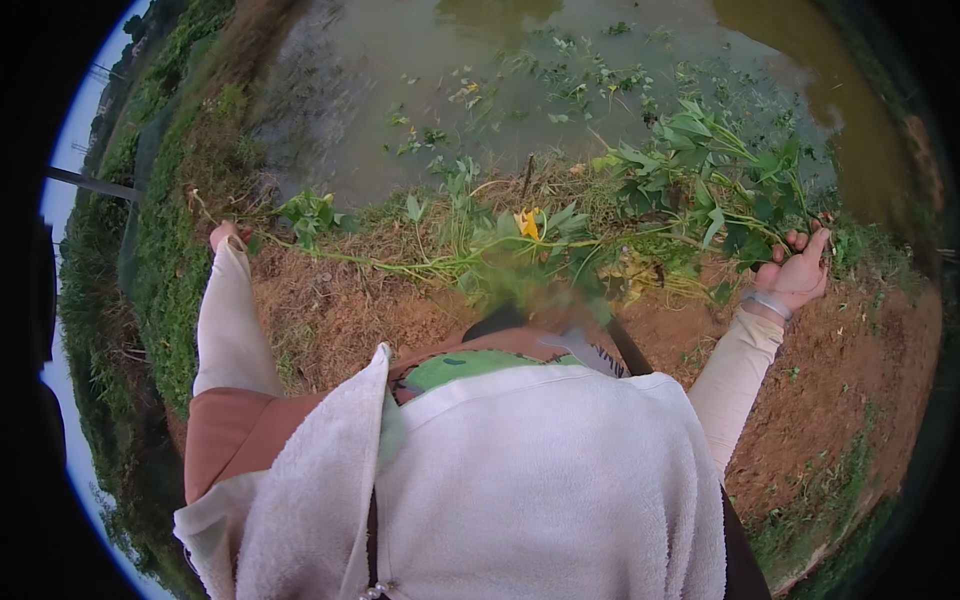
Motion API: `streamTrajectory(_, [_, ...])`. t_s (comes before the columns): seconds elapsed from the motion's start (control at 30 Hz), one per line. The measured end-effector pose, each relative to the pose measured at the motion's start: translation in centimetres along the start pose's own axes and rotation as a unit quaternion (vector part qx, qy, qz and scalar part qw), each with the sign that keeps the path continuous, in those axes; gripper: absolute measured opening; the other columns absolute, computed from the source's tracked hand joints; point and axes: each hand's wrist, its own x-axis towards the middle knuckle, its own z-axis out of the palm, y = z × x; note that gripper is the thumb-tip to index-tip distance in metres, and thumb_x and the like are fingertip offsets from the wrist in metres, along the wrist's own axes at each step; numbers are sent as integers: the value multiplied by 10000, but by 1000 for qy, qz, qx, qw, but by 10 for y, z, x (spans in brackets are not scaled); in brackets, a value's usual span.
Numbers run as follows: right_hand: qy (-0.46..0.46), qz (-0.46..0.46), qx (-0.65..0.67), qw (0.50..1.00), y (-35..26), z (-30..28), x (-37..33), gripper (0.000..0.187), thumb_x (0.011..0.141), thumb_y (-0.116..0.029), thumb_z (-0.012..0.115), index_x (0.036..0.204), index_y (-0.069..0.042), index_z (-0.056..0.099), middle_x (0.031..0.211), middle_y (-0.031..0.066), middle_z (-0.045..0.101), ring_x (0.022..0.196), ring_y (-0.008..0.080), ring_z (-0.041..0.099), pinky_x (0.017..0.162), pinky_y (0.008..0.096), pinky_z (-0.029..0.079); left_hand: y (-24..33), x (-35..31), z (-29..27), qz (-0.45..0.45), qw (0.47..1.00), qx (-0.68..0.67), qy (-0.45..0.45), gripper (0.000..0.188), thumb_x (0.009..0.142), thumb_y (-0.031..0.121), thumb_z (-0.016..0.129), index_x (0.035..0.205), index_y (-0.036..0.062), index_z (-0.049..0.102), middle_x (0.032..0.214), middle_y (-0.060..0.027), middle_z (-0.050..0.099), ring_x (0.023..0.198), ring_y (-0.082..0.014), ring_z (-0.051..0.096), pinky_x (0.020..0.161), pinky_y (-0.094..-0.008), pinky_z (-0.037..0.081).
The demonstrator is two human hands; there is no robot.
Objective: The person uses a hoe to loosen soil and uproot weeds along the edge of a pond. They gather the uprooted plants by hand, carry them to the water's edge, and throw them into the pond. The person then resumes hoeing the ground.
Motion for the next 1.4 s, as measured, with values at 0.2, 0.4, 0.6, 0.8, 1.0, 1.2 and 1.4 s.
streamTrajectory(0.2, [167, -45, 3, 985, -15, -47, 51, 261, 875, -272, 529, 972, -31, 554, 634, 12, 466, 559, 105, 429, 421, 228, 280, -8, 64, -68, 23, 957, -258, 129, 343, 917, 238, 368, 933, -78, 501, 834, -209, 613, 617, -234, 635, 475, -275, 533])
streamTrajectory(0.4, [-50, -82, -36, 995, -1, 28, -26, 243, 863, -232, 550, 968, -13, 570, 621, -8, 472, 566, 72, 443, 409, 195, 271, -7, 27, -45, 90, 953, -289, -20, 289, 888, 204, 360, 937, -37, 512, 847, -173, 605, 717, -238, 635, 594, -282, 548])
streamTrajectory(0.6, [-166, 46, -72, 982, 30, 40, -56, 211, 883, -215, 513, 965, -23, 549, 618, -21, 477, 578, 68, 466, 420, 206, 303, -47, -51, 37, 53, 943, -236, -227, 353, 930, 309, 371, 1000, -7, 513, 937, -153, 599, 838, -215, 610, 714, -298, 505])
streamTrajectory(0.8, [-277, 168, -75, 943, 73, 37, -88, 171, 874, -168, 517, 937, -9, 519, 688, 20, 508, 647, 122, 526, 554, 263, 459, -62, -194, 98, -84, 846, -181, -494, 304, 926, 311, 385, 996, 33, 490, 949, -137, 606, 782, -191, 605, 666, -283, 512])
streamTrajectory(1.0, [-286, 297, -68, 909, 119, 28, -120, 101, 861, -76, 503, 936, -18, 468, 745, 41, 517, 705, 139, 529, 627, 298, 477, -41, -330, 129, -110, 727, -151, -661, 272, 934, 280, 372, 957, 38, 495, 929, -141, 615, 779, -186, 613, 638, -257, 513])
streamTrajectory(1.2, [-241, 312, -107, 913, 171, -5, -107, 93, 853, -96, 518, 932, -47, 511, 734, 47, 553, 722, 171, 530, 647, 315, 451, 27, -364, 109, -63, 611, -258, -745, 257, 934, 257, 376, 934, 39, 512, 906, -147, 622, 748, -181, 621, 621, -241, 507])
streamTrajectory(1.4, [-171, 389, -207, 881, 177, -26, -107, 144, 838, -146, 548, 957, -77, 505, 782, 59, 585, 698, 153, 507, 554, 327, 436, 84, -345, 75, -62, 527, -430, -731, 246, 938, 231, 369, 938, 32, 513, 935, -141, 620, 768, -184, 617, 597, -235, 499])
